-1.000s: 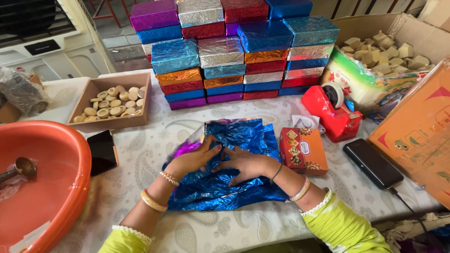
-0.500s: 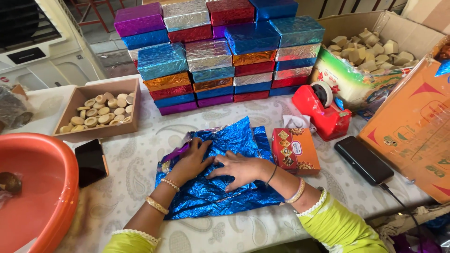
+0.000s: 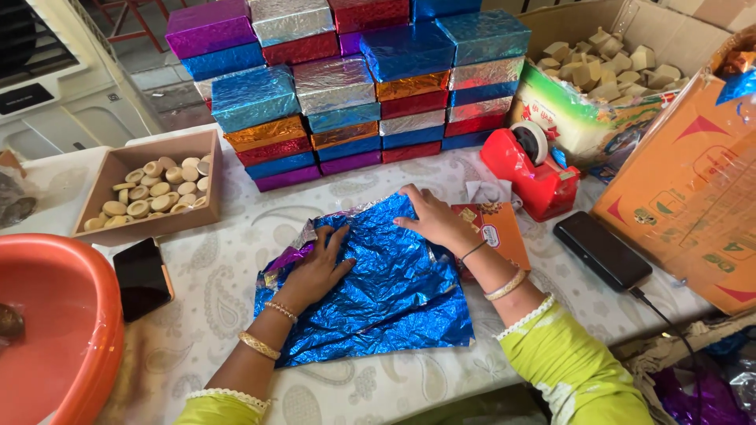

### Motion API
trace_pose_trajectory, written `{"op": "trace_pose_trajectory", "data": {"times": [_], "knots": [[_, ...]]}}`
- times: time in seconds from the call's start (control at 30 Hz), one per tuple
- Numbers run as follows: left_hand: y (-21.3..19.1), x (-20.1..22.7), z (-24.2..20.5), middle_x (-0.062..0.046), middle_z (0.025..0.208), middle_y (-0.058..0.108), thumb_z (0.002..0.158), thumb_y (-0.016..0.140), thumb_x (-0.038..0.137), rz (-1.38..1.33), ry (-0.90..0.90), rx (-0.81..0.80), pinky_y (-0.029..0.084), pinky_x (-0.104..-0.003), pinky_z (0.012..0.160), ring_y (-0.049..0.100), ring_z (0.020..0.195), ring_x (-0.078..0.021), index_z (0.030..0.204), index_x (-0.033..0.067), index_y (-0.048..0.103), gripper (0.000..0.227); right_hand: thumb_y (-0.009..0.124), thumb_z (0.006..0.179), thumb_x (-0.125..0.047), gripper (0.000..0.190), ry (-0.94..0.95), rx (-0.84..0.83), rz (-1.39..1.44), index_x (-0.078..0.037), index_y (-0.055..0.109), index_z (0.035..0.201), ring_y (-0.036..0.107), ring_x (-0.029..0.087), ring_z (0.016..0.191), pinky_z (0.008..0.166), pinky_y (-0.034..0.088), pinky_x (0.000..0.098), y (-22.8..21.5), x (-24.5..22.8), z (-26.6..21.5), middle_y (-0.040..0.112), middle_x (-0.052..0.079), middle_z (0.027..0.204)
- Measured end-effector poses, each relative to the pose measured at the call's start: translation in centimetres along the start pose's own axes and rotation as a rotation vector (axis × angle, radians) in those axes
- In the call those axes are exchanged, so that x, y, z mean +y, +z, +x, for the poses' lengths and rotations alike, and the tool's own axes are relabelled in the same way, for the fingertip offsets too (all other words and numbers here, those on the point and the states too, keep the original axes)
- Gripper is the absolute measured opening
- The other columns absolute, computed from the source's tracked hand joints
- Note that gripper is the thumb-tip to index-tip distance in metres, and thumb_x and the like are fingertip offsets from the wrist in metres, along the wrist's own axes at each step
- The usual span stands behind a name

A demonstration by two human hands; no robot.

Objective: Wrapping small rectangular boxes in decorative blue and silver foil at a packing table.

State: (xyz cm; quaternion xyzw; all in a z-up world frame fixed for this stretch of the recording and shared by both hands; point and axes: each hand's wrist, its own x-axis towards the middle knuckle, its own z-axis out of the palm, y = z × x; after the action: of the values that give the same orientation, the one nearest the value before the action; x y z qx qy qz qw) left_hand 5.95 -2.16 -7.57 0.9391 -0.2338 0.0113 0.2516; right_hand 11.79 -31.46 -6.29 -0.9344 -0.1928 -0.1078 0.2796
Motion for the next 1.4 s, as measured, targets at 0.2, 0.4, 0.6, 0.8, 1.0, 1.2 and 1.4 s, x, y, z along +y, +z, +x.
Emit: {"op": "trace_pose_trajectory", "data": {"times": [0.2, 0.4, 0.6, 0.8, 1.0, 1.2, 1.4], "knots": [[0.5, -0.7, 0.1, -0.02, 0.143, 0.038, 0.096, 0.062, 0.038, -0.032, 0.116, 0.103, 0.048, -0.054, 0.097, 0.053, 0.124, -0.0454, 0.152, 0.0108, 0.034, 0.069, 0.084, 0.076, -0.02, 0.071, -0.162, -0.037, 0.21, -0.011, 0.044, 0.135, 0.059, 0.042, 0.118, 0.095, 0.047, 0.0465, -0.5, 0.1, 0.5, 0.062, 0.023, 0.127], [0.1, -0.6, 0.2, -0.019, 0.142, 0.045, 0.096, 0.063, 0.037, 0.082, 0.159, 0.243, 0.038, -0.055, 0.108, 0.046, 0.128, -0.0462, 0.151, 0.011, 0.041, 0.065, 0.078, 0.083, -0.011, 0.055, -0.182, -0.065, 0.401, -0.013, 0.05, 0.13, 0.067, 0.028, 0.115, 0.097, 0.048, 0.0372, -4.9, -2.2, -0.8, 0.068, 0.016, 0.121], [1.0, -1.0, 0.2, -0.025, 0.142, 0.044, 0.097, 0.063, 0.039, -0.032, 0.263, 0.12, 0.04, -0.051, 0.108, 0.045, 0.133, -0.0461, 0.146, 0.0107, 0.046, 0.059, 0.08, 0.08, -0.024, 0.063, 0.067, -0.477, 0.034, -0.019, 0.048, 0.134, 0.07, 0.031, 0.096, 0.083, 0.052, 0.0422, -5.5, -1.7, -2.2, 0.068, 0.018, 0.098], [1.3, -1.3, 0.3, -0.025, 0.152, 0.039, 0.097, 0.063, 0.044, 0.116, 0.168, 0.005, 0.037, -0.053, 0.111, 0.042, 0.136, -0.047, 0.15, 0.0133, 0.043, 0.064, 0.087, 0.07, -0.031, 0.072, -0.034, -0.444, -0.138, -0.018, 0.048, 0.129, 0.064, 0.038, 0.107, 0.089, 0.051, 0.0471, -2.9, -0.1, -2.4, 0.067, 0.016, 0.106], [1.0, -1.0, 0.3, -0.024, 0.149, 0.043, 0.094, 0.062, 0.048, 0.104, 0.211, 0.04, 0.037, -0.052, 0.113, 0.043, 0.138, -0.0458, 0.149, 0.0132, 0.045, 0.067, 0.073, 0.084, -0.058, 0.071, 0.062, -0.137, -0.362, -0.018, 0.046, 0.136, 0.06, 0.048, 0.112, 0.085, 0.055, 0.0541, -2.0, -2.0, -2.3, 0.054, 0.025, 0.123], [0.4, 0.1, 0.0, -0.022, 0.149, 0.041, 0.094, 0.058, 0.051, 0.209, 0.167, 0.031, 0.035, -0.06, 0.107, 0.043, 0.132, -0.0471, 0.149, 0.0241, 0.047, 0.062, 0.074, 0.084, -0.056, 0.082, 0.051, -0.144, -0.365, -0.019, 0.039, 0.149, 0.065, 0.05, 0.101, 0.086, 0.056, 0.0526, -1.1, -0.7, -1.9, 0.052, 0.03, 0.125], [0.7, -0.1, 0.0, -0.017, 0.145, 0.044, 0.094, 0.056, 0.056, 0.335, 0.178, 0.074, 0.019, -0.073, 0.111, 0.032, 0.139, -0.0416, 0.146, 0.0305, 0.051, 0.058, 0.085, 0.074, -0.045, 0.094, 0.087, -0.23, -0.133, -0.022, 0.036, 0.15, 0.061, 0.051, 0.117, 0.096, 0.051, 0.0525, -1.6, 1.0, -1.0, 0.056, 0.03, 0.13]]}}
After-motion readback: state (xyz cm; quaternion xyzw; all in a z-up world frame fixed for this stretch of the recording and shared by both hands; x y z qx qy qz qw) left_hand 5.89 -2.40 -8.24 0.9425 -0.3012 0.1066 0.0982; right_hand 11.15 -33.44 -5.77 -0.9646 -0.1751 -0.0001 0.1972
